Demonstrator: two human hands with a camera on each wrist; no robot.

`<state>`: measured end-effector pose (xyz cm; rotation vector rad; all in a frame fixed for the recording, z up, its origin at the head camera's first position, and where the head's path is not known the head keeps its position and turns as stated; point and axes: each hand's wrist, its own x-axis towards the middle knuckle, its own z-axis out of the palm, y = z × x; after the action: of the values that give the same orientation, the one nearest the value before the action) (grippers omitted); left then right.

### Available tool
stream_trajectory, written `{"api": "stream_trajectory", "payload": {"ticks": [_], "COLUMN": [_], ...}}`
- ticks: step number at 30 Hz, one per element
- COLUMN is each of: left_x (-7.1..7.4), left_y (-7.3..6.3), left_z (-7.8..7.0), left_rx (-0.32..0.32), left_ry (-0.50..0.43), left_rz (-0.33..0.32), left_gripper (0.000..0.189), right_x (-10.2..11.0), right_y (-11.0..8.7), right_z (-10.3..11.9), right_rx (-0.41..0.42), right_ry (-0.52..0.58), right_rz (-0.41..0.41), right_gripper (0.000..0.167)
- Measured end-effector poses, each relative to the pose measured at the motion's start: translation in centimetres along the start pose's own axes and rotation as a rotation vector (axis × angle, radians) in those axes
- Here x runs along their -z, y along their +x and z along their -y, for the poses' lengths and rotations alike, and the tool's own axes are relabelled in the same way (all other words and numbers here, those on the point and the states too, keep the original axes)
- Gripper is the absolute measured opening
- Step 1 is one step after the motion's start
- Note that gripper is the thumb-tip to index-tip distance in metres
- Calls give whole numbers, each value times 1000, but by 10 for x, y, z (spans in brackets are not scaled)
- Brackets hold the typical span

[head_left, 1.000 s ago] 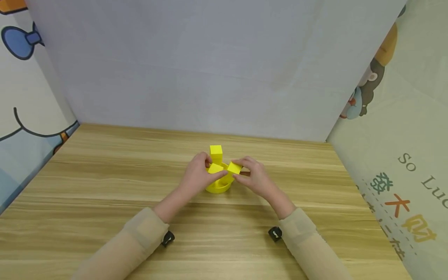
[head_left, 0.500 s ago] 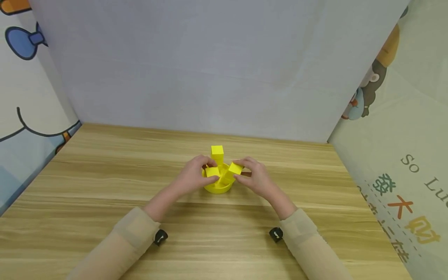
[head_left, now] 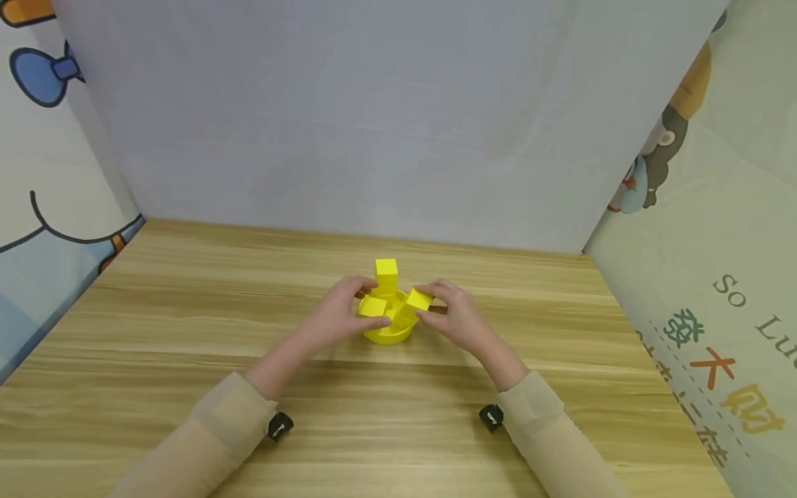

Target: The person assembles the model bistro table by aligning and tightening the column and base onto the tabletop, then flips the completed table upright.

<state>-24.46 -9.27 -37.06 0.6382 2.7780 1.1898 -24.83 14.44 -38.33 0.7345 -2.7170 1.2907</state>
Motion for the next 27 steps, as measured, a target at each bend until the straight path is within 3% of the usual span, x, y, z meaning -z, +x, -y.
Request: {"api": "stream_trajectory", "payload": {"ticks": [4,8,16,27], "left_x": [-6,-6,6,25], "left_y": [-2,-3,2,7], "left_z": [-5,-7,-3,6], "left_rx": [135,165,118,-50], "left_ry": [-6,25,16,72], "left_rz": [-115,-141,-90,11], "left_gripper": [67,63,50,46], "right_x": [0,0,1,2], "right_y": [1,3,6,8], "right_z": [2,4,5,6], "right_rx": [1,-2,-7,-7], "right_ry": [-3,4,10,21], "right_rz": [0,-4,-7,-9], "right_gripper": [39,39,38,38]}}
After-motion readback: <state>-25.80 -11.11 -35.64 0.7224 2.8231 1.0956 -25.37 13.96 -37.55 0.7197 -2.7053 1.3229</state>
